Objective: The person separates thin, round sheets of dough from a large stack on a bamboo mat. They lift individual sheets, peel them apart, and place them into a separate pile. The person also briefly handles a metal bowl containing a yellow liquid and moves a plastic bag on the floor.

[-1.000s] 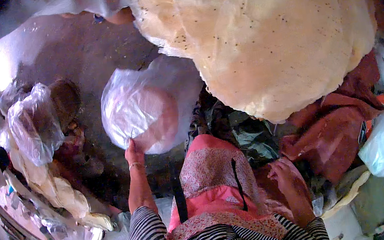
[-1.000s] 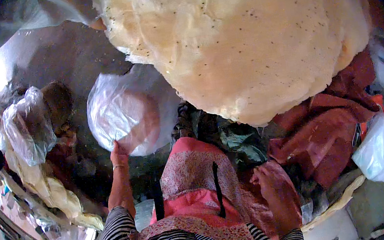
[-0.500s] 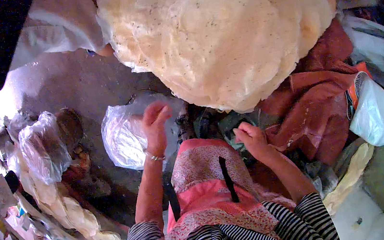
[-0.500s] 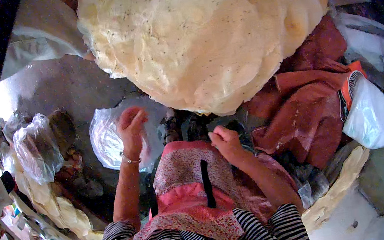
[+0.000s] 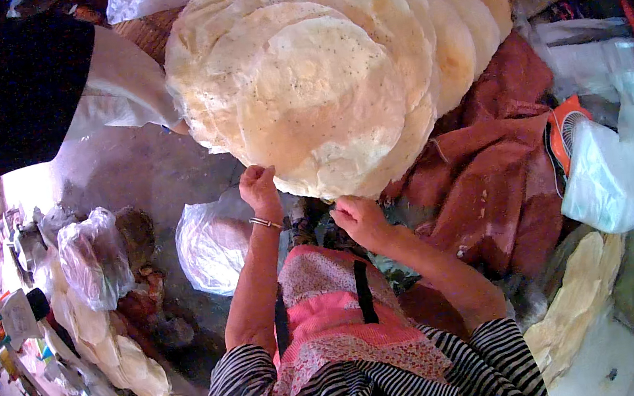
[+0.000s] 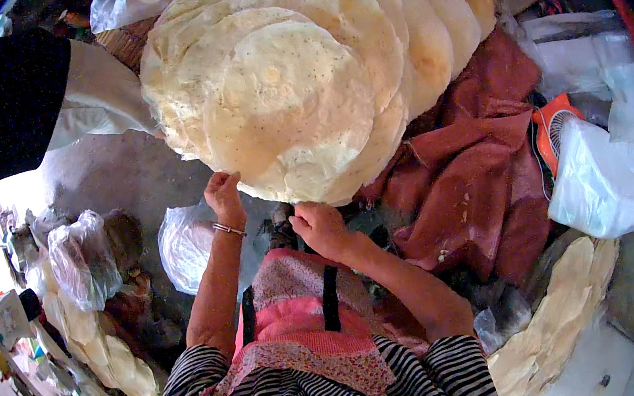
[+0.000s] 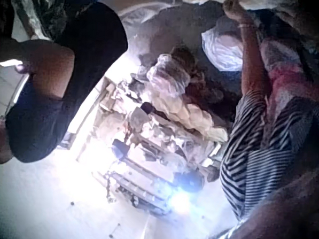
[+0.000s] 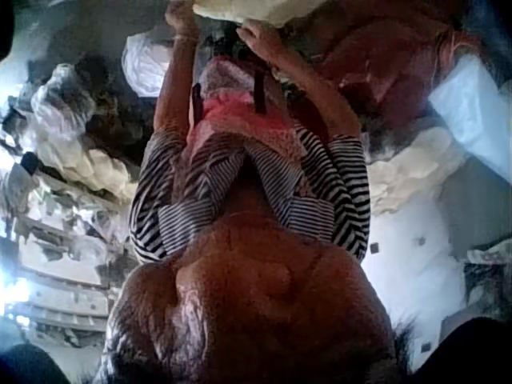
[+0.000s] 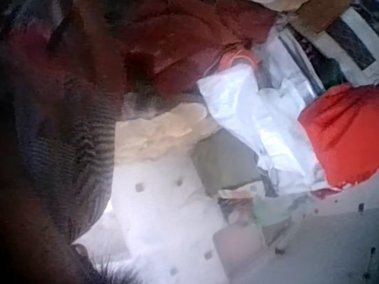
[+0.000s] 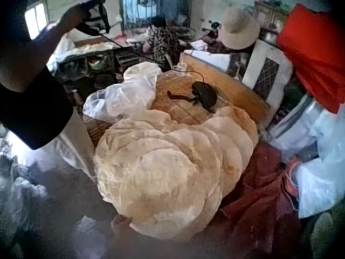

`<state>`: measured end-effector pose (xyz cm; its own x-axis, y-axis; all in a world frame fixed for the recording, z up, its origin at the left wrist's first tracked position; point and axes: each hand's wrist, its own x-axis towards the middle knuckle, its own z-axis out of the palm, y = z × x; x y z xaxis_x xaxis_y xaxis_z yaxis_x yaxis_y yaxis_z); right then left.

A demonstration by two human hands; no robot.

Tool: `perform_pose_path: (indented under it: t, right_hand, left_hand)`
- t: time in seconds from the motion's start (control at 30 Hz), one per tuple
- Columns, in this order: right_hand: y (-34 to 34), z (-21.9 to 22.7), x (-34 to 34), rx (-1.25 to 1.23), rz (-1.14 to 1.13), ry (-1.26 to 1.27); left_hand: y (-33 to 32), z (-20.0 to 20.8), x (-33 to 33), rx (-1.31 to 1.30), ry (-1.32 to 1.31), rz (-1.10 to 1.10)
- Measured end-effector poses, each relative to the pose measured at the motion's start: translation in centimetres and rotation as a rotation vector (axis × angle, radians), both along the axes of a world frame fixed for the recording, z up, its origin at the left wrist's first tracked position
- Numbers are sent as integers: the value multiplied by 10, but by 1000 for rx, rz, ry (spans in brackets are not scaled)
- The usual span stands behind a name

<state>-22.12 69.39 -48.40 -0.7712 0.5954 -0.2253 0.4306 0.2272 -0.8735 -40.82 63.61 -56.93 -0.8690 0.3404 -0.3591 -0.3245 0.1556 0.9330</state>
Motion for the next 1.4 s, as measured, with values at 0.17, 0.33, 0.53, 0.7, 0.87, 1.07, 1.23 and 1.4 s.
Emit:
perform_pose_path:
  t: [0.17, 0.33, 0.53, 0.7, 0.87, 1.07, 1.23, 1.4]
  right_hand:
    - [21, 5, -21, 313, -40, 49]
    - [48, -11, -35, 544, -119, 175]
    - [92, -10, -31, 87, -159, 184]
    - [104, 11, -36, 69, -98, 178]
    - [139, 20, -20, -211, -293, 110]
    - [243, 120, 49, 0, -525, 147]
    - [279, 202, 60, 194, -581, 141]
    - [279, 208, 37, 289, -451, 112]
  left_hand:
    - [27, 56, 26, -204, 875, -185]
    - [55, 104, 60, -37, 419, -279]
    - [45, 119, 43, -155, 760, -133]
    - [45, 102, 11, -118, 82, -208]
    - [51, 49, 0, 172, -410, -94]
    - [37, -20, -20, -5, -439, 16]
    - [37, -49, -28, 251, -514, 23]
    - [39, -19, -25, 184, -552, -15]
